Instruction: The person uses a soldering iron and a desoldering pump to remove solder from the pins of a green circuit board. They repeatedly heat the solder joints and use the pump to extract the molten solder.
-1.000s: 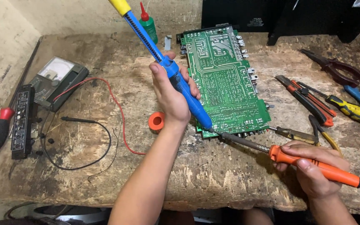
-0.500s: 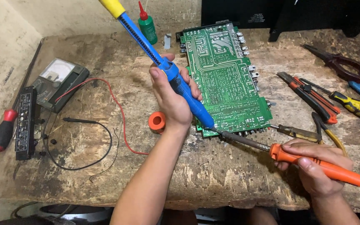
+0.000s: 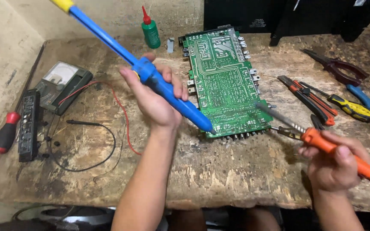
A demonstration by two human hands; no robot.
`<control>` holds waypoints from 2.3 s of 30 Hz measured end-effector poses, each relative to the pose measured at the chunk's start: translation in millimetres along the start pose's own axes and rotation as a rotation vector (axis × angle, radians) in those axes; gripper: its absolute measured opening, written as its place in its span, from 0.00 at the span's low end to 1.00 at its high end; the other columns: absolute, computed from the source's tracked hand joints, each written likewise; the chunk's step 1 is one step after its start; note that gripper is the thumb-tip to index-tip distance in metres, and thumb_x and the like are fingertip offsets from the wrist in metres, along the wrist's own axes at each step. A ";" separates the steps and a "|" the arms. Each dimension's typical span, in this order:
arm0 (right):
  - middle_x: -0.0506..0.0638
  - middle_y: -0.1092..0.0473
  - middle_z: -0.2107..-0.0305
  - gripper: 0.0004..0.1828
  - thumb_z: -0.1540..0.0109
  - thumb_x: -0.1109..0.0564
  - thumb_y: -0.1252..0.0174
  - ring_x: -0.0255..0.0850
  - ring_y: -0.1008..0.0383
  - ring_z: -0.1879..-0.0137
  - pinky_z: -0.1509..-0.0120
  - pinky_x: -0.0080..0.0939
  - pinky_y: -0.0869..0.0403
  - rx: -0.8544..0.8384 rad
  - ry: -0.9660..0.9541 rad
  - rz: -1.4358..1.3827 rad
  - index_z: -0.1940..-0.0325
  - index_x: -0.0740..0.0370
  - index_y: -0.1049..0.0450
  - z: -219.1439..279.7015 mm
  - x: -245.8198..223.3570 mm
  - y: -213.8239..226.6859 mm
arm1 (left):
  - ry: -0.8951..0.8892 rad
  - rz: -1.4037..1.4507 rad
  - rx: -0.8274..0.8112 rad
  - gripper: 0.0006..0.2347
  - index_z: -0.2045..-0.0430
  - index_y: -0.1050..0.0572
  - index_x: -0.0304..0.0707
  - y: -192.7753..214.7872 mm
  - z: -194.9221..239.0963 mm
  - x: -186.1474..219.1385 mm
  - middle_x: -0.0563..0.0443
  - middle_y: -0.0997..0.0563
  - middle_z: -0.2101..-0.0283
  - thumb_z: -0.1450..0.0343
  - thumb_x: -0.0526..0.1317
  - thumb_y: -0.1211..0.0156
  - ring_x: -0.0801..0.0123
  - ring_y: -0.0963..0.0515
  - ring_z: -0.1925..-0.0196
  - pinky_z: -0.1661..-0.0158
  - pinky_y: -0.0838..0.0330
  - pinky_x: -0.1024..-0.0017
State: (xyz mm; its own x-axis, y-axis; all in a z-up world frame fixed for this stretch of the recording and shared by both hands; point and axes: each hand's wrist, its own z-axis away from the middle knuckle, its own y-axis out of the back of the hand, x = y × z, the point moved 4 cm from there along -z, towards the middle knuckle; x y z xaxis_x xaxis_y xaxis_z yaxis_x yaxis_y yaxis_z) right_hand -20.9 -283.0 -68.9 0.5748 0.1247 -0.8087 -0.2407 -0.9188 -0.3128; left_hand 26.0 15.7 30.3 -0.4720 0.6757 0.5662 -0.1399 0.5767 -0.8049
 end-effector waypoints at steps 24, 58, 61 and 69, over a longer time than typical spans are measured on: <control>0.52 0.26 0.76 0.16 0.43 0.48 0.59 0.37 0.21 0.67 0.55 0.32 0.28 -0.755 0.049 0.145 0.66 0.61 0.32 69.4 -111.7 -86.7 | 0.594 -1.744 -0.988 0.16 0.58 0.40 0.38 37.6 242.2 -72.4 0.44 0.30 0.63 0.34 0.46 0.69 0.39 0.29 0.78 0.80 0.38 0.44; 0.60 0.36 0.91 0.15 0.48 0.54 0.52 0.44 0.32 0.86 0.79 0.38 0.25 -0.507 -0.382 -0.319 0.68 0.72 0.32 -13.4 16.2 -32.0 | 0.034 -0.104 0.106 0.26 0.69 0.38 0.36 24.9 -9.5 -16.7 0.54 0.39 0.86 0.42 0.60 0.68 0.76 0.42 0.93 0.92 0.46 0.79; 0.58 0.34 0.89 0.15 0.46 0.54 0.52 0.42 0.31 0.85 0.78 0.35 0.25 -0.574 -0.371 -0.327 0.66 0.71 0.31 -11.0 14.6 -38.0 | 0.070 -0.020 0.107 0.24 0.75 0.38 0.38 25.4 -6.6 -20.2 0.54 0.41 0.88 0.43 0.61 0.66 0.76 0.43 0.94 0.93 0.49 0.79; 0.59 0.35 0.90 0.14 0.47 0.54 0.52 0.45 0.32 0.85 0.80 0.38 0.28 -0.524 -0.413 -0.290 0.67 0.70 0.31 -10.9 18.7 -37.1 | 0.056 -0.015 0.186 0.24 0.77 0.38 0.41 28.8 -11.3 -16.7 0.54 0.43 0.89 0.45 0.63 0.66 0.75 0.45 0.95 0.93 0.51 0.78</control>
State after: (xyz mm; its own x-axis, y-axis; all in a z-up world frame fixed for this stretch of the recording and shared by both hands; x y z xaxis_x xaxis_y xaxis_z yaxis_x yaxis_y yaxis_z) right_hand 7.3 -250.7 -67.0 0.1914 0.4269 -0.8838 0.3428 -0.8728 -0.3474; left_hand 39.7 26.2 -0.3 -0.4206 0.6949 0.5833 -0.3071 0.4959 -0.8122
